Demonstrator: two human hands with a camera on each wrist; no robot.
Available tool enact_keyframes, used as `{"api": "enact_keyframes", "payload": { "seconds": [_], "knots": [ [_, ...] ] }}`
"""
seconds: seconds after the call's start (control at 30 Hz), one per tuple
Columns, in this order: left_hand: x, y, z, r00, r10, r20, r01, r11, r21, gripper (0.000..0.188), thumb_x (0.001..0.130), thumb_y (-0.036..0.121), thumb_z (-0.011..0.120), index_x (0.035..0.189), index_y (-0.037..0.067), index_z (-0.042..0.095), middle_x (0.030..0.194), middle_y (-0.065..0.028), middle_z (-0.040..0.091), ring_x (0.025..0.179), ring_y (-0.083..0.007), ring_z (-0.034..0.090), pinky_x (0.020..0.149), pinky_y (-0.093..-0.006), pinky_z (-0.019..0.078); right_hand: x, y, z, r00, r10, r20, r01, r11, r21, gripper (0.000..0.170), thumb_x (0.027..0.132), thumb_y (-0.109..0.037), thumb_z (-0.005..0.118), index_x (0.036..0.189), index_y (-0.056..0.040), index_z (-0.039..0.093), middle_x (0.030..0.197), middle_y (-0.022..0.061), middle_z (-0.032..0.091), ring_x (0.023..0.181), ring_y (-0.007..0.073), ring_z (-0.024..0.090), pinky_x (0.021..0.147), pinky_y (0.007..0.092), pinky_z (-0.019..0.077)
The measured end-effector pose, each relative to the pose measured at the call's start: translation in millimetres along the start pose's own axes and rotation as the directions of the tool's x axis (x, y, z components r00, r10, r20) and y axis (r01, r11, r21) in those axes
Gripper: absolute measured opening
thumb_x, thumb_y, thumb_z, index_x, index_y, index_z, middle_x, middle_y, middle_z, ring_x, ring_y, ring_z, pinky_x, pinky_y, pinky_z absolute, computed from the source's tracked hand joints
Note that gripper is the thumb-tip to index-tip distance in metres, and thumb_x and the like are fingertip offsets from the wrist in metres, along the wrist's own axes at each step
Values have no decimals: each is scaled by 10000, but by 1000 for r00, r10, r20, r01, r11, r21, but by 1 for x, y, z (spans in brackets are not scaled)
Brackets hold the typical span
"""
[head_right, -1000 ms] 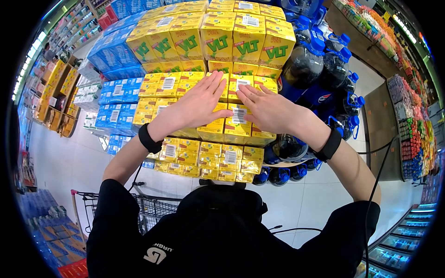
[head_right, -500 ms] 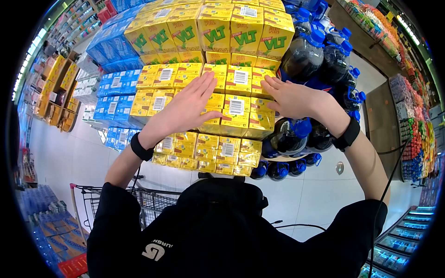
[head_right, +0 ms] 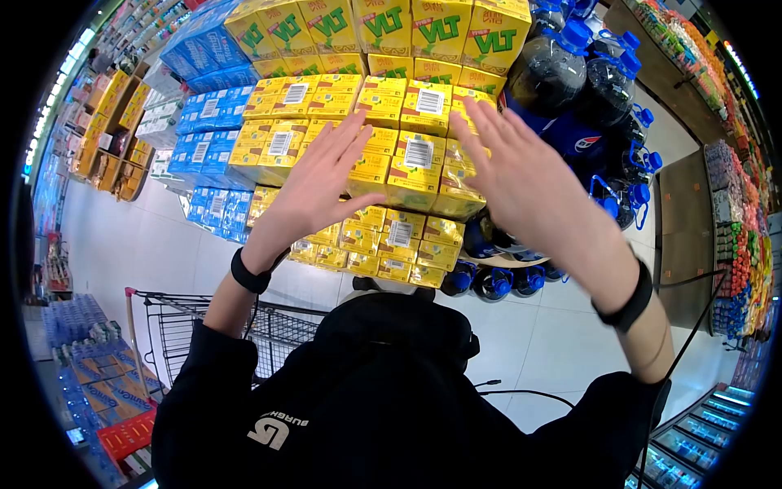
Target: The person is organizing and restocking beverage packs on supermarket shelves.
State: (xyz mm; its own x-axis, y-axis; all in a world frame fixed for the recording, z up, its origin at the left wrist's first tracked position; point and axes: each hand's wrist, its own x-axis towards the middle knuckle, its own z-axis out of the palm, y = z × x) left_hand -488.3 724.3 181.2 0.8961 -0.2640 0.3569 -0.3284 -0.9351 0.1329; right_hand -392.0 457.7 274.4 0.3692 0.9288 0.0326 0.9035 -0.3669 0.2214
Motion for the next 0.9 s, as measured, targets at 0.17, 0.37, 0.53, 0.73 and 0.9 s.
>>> {"api": "enact_keyframes", "payload": {
  "seconds": [0.17, 0.37, 0.53, 0.73, 0.9],
  "knots": [
    [-30, -7, 19, 983, -143, -115, 149, 988, 40, 753, 745, 194, 770, 1405, 37, 442, 1464, -145, 438, 1372, -311, 389, 1126, -456, 312, -15, -75, 8, 996, -60, -70, 83, 916, 392, 659, 891, -250, 621, 1413, 59, 363, 1484, 251, 344, 1413, 323, 318, 1161, 456, 249],
    [-31, -1, 32, 965, -195, -178, 215, 972, 98, 783, 690, 135, 773, 1397, 41, 451, 1453, -115, 457, 1361, -282, 409, 1122, -449, 313, 4, -99, 85, 983, 96, -157, -44, 950, 308, 718, 855, -281, 638, 1437, 28, 353, 1510, 202, 328, 1430, 308, 282, 1169, 480, 218],
    [-32, 9, 30, 957, -208, -204, 233, 966, 108, 753, 732, 101, 747, 1410, 28, 427, 1450, -136, 453, 1367, -301, 395, 1113, -449, 322, 10, -106, 111, 942, 144, -302, -77, 971, 225, 710, 827, -229, 618, 1440, 19, 359, 1490, 194, 354, 1413, 303, 307, 1166, 483, 218],
    [-58, 24, 14, 954, -230, -192, 255, 959, 120, 661, 814, 142, 712, 1398, 13, 430, 1418, -160, 474, 1315, -330, 439, 1071, -430, 362, 16, -116, 116, 910, 212, -357, -170, 974, 147, 642, 860, -205, 562, 1437, 1, 371, 1467, 169, 387, 1380, 284, 350, 1154, 481, 223],
    [-131, 52, -1, 885, -447, -129, 457, 887, 65, 571, 855, 206, 686, 1343, -2, 473, 1290, -176, 571, 1178, -342, 541, 996, -417, 408, 17, -122, 120, 874, 265, -407, -162, 949, 270, 686, 814, -183, 632, 1427, -6, 379, 1459, 169, 384, 1386, 286, 328, 1156, 501, 208]
  ]
}}
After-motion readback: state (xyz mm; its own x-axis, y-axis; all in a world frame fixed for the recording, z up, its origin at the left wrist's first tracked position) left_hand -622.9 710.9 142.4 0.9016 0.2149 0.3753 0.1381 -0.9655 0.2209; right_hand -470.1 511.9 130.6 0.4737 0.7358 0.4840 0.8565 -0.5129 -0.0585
